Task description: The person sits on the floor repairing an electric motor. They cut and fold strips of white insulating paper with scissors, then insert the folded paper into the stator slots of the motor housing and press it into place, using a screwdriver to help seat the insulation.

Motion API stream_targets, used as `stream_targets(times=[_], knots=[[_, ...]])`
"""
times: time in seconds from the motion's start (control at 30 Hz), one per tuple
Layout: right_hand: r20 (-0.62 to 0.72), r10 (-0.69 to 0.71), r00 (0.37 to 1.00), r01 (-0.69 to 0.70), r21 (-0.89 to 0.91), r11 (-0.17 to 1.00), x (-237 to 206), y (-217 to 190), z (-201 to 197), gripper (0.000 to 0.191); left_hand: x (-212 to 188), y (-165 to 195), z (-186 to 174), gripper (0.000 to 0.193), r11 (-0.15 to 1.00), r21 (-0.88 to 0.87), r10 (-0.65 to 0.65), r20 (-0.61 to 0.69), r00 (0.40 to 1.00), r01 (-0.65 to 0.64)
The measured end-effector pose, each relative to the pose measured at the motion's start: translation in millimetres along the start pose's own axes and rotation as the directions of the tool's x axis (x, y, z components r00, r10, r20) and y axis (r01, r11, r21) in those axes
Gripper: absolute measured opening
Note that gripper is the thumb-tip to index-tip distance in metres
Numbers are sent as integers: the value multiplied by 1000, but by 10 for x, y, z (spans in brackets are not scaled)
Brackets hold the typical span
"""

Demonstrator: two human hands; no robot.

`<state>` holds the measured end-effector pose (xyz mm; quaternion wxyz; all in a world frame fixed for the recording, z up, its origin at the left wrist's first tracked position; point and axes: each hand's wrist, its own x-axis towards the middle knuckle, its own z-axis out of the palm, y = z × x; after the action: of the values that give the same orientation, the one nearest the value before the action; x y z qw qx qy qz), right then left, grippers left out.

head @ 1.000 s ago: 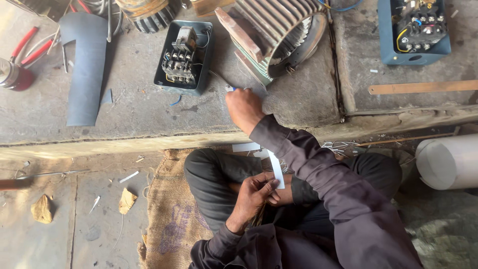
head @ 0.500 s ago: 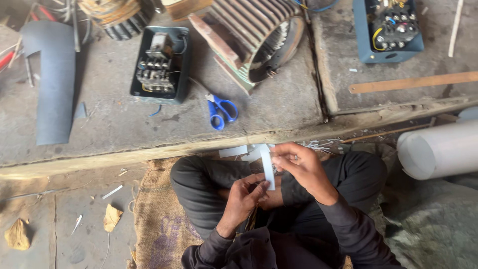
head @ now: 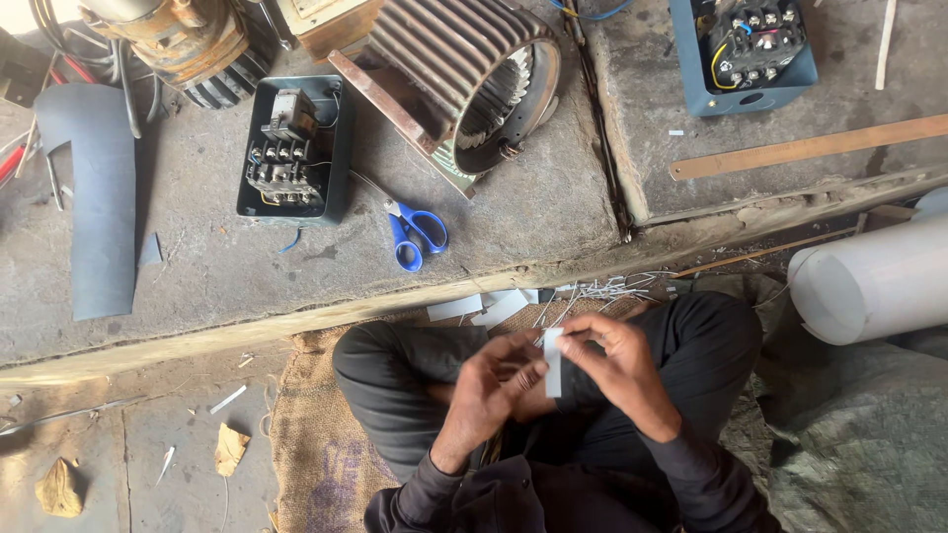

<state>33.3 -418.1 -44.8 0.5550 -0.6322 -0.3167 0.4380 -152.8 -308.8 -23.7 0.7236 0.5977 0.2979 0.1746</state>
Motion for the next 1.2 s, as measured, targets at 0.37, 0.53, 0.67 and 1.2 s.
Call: stream_targets(times=[0.37,0.53,0.67,1.2], knots=[[-6,-95,995,95,-50,994,-107,43,70,14,71,69,102,22,996,79,-20,-119,993,29],[-67,-157,985,152,-77,985,-120,105,73,10,77,85,174,24,998,59,21,-140,990,-13],[-93,-176,980,170,-67,983,-146,105,82,10,68,112,194,25,999,47,-14,-146,989,21],[-91,-119,989,117,-24,993,-170,14,134,14,5,98,135,22,996,-77,27,-118,993,-36]])
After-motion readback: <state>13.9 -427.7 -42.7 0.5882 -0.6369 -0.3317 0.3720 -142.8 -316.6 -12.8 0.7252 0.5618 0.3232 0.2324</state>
